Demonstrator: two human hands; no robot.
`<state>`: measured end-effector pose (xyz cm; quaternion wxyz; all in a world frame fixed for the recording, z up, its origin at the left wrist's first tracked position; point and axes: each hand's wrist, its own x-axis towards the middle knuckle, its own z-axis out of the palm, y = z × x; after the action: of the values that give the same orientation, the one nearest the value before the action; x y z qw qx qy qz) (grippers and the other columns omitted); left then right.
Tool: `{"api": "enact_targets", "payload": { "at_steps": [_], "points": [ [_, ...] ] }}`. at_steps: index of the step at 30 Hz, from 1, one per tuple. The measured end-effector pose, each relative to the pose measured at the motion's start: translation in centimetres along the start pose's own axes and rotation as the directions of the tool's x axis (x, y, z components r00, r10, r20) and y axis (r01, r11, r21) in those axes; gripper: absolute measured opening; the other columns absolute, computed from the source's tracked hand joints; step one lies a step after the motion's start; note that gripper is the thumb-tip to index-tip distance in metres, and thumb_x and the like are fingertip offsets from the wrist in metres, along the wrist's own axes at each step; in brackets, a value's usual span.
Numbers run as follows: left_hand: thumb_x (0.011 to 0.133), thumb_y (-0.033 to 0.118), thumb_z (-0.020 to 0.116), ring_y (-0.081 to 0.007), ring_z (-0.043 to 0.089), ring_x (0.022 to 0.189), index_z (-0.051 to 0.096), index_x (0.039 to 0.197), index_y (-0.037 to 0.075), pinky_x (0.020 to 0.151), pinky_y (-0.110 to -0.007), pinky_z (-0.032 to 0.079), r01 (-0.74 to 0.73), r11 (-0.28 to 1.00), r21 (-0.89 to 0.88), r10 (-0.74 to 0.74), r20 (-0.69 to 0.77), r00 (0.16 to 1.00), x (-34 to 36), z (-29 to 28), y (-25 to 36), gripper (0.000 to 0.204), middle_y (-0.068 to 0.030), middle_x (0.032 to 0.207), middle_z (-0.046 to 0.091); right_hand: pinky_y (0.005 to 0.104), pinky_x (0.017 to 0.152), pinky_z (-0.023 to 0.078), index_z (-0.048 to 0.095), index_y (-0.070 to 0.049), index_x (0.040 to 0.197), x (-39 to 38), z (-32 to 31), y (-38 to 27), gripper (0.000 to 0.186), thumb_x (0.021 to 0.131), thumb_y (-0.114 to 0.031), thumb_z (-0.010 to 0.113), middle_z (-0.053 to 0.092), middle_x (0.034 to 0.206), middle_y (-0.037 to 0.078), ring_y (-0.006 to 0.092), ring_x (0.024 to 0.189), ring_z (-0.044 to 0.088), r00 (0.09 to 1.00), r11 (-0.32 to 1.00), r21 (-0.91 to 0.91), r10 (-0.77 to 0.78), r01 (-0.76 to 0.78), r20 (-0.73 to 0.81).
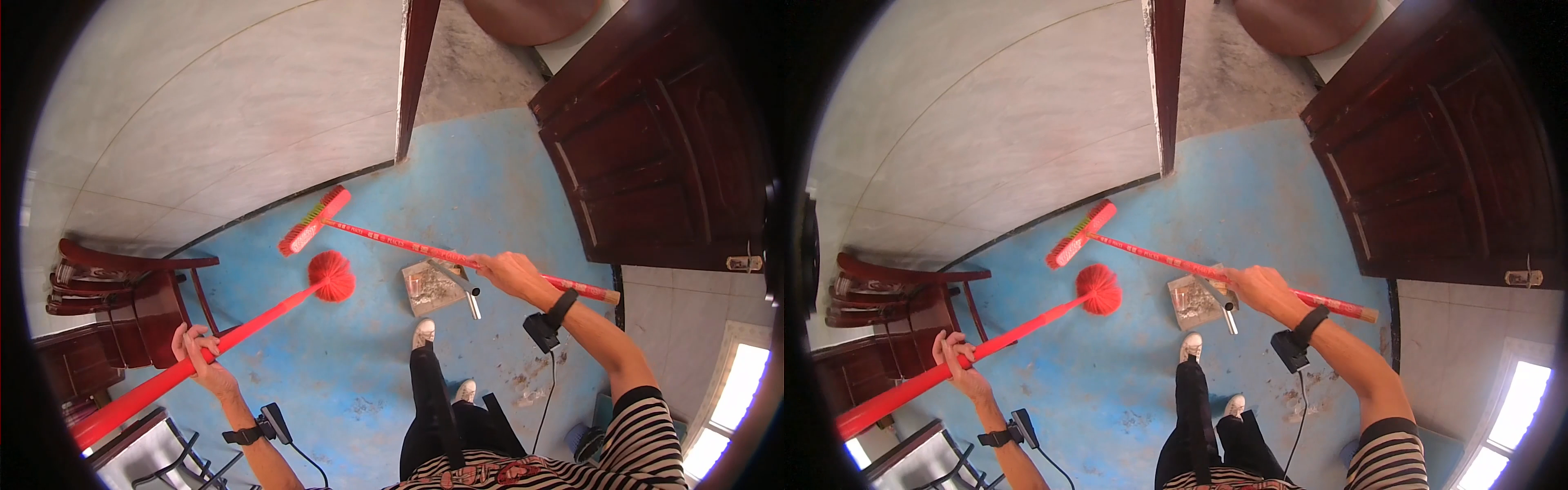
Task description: The person sweeps debris on a blue floor using a red broom and a metal dustpan. They gather dirt into a pile, sweep it into the dustpan, and empty the contents into a nearby trash bin. The person moves around the room to clean different areas, including near a large round table.
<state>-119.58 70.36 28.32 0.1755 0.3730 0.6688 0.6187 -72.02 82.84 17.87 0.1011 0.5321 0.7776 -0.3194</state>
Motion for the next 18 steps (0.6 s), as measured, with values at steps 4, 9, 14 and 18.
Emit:
{"api": "enact_targets", "payload": {
  "at_steps": [4,9,14,18],
  "points": [
    [0.091,0.014,0.043,-0.0052,0.04,0.051,0.046,0.111,0.001,0.059,-0.024,0.041,-0.012,1.0,0.015,0.012,0.021,1.0,0.6,1.4,0.3,0.024,-0.0076,0.08,0.056,0.044,0.059,0.045,0.054,-0.023,0.114,1.1,0.1,0.2,0.029,0.085,-0.026,0.052,0.062,0.076,0.015,0.035,0.072,0.058,0.998,0.996,-0.068,0.067,-0.065,0.018],
    [0.091,0.017,0.045,-0.0051,0.04,0.051,0.046,0.11,0.001,0.057,-0.022,0.04,-0.006,1.0,-0.021,0.006,0.028,1.0,0.9,2.5,0.1,0.025,-0.0084,0.082,0.057,0.0446,0.064,0.045,0.055,-0.021,0.113,-1.3,0.2,4.0,0.029,0.085,-0.024,0.051,0.062,0.081,0.015,0.0347,0.078,0.058,0.976,0.976,-0.004,0.217,-0.217,-0.014],
    [0.092,0.019,0.045,-0.0052,0.04,0.049,0.047,0.109,0.001,0.053,-0.021,0.038,-0.031,0.997,-0.066,0.029,-0.031,0.999,3.2,4.2,0.4,0.025,-0.01,0.084,0.058,0.0442,0.066,0.045,0.055,-0.019,0.113,-4.2,-1.2,6.0,0.029,0.085,-0.025,0.051,0.062,0.088,0.015,0.0345,0.082,0.058,0.965,0.961,0.09,0.263,-0.262,0.008],
    [0.093,0.02,0.044,-0.0051,0.039,0.047,0.047,0.108,-0.001,0.048,-0.02,0.036,-0.127,0.987,-0.097,0.123,-0.047,0.991,7.3,6.1,1.0,0.026,-0.0109,0.084,0.059,0.0427,0.066,0.045,0.055,-0.02,0.113,-7.0,-4.2,5.8,0.029,0.085,-0.026,0.052,0.062,0.089,0.014,0.0342,0.082,0.058,0.962,0.955,0.121,0.272,-0.269,-0.005]
  ]
}}
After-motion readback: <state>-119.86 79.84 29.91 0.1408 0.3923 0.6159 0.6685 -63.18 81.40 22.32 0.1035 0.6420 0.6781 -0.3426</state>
